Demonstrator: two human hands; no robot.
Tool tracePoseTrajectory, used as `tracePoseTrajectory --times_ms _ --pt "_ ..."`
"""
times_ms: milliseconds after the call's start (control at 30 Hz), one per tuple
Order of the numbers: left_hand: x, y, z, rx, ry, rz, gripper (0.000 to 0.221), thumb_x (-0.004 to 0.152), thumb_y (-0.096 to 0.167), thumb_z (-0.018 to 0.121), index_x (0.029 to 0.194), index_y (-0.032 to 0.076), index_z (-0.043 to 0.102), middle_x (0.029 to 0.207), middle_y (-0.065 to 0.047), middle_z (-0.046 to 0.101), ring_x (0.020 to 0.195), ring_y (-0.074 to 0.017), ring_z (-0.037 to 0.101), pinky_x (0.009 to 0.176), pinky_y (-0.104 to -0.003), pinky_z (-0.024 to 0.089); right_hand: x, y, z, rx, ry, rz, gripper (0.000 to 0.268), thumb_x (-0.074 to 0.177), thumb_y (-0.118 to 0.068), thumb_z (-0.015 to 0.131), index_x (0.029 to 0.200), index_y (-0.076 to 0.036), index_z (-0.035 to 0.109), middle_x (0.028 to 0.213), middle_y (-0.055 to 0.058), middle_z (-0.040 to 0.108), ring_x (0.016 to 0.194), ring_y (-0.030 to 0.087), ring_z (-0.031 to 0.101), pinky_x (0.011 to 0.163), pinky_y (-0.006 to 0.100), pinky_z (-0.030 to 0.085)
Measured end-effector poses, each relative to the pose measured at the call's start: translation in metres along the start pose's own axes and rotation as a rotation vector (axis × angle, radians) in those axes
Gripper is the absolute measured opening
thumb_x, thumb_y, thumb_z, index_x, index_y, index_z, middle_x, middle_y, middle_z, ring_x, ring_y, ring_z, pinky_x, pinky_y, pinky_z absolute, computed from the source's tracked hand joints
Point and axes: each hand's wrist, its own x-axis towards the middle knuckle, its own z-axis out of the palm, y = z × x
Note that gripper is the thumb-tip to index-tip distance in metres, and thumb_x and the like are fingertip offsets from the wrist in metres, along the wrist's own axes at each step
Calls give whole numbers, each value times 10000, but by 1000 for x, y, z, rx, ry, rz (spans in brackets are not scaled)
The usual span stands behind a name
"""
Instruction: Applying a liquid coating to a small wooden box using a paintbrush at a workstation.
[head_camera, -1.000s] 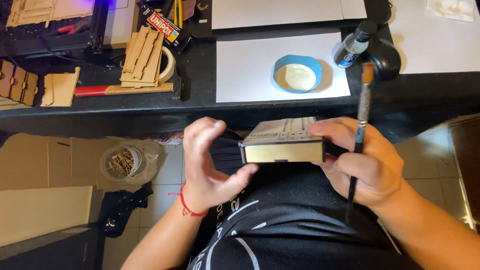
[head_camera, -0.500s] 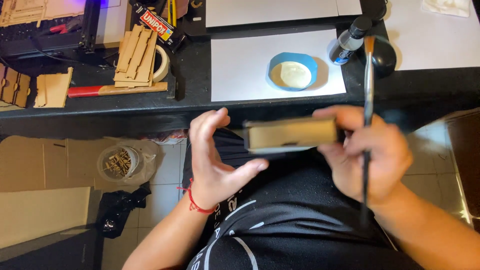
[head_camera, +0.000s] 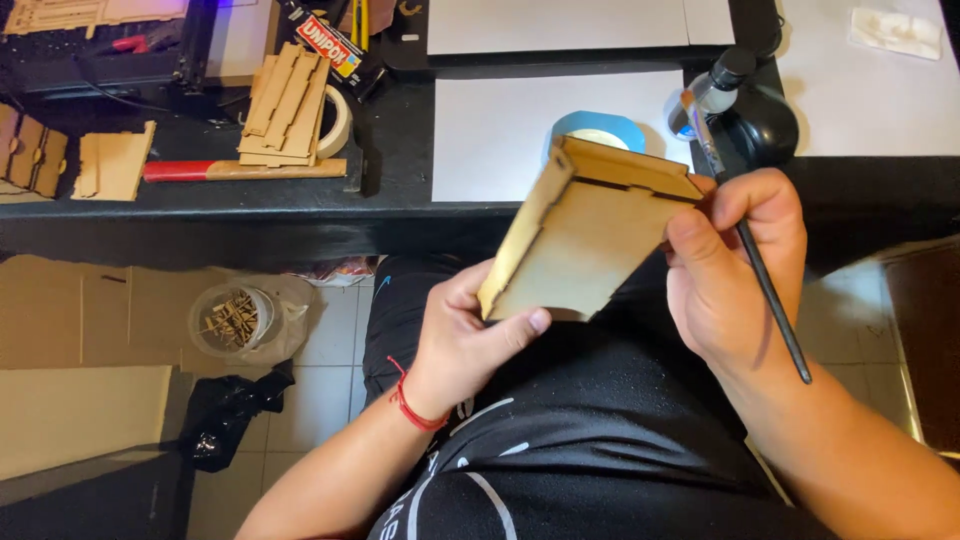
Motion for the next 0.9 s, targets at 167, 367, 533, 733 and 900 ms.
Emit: tracePoseTrajectory --times_ms 167,367,533,733,900 --pt "1 -36 5 -648 117 -119 430 769 95 817 1158 -5 663 1109 -94 728 974 -155 670 882 -311 553 11 -5 -2 -10 -86 25 242 922 -70 709 972 -125 479 1076 63 645 964 113 632 888 243 551" --pt "-9 -52 -4 -1269 -51 -95 582 902 215 781 1390 10 538 1273 -139 671 1177 -282 648 1051 -434 503 4 -22 -34 -179 -180 -300 459 1102 -564 477 1140 -108 443 1262 351 580 981 376 683 840 380 626" --pt "-8 -38 -2 -1293 -194 -45 282 874 355 753 1074 167 690 938 -12 627 860 -162 535 801 -308 421 -36 60 -141 -354 -125 -446 687 1033 -687 310 1192 -51 514 1074 186 553 967 383 608 882 420 551" --pt "-20 -67 -12 -1302 -105 -144 364 863 379 743 1115 119 706 1034 -41 690 955 -208 536 809 -351 410 -10 -2 -93 -745 -169 -115 236 1142 -86 428 1227 90 560 1097 210 656 971 244 639 952 307 496" --pt "2 -66 0 -1237 1 -107 354 860 339 788 1065 66 695 956 -60 620 912 -216 507 837 -382 454 51 -12 -79 -724 -336 -409 129 1060 35 580 1090 118 675 1024 252 658 911 304 628 870 364 498"
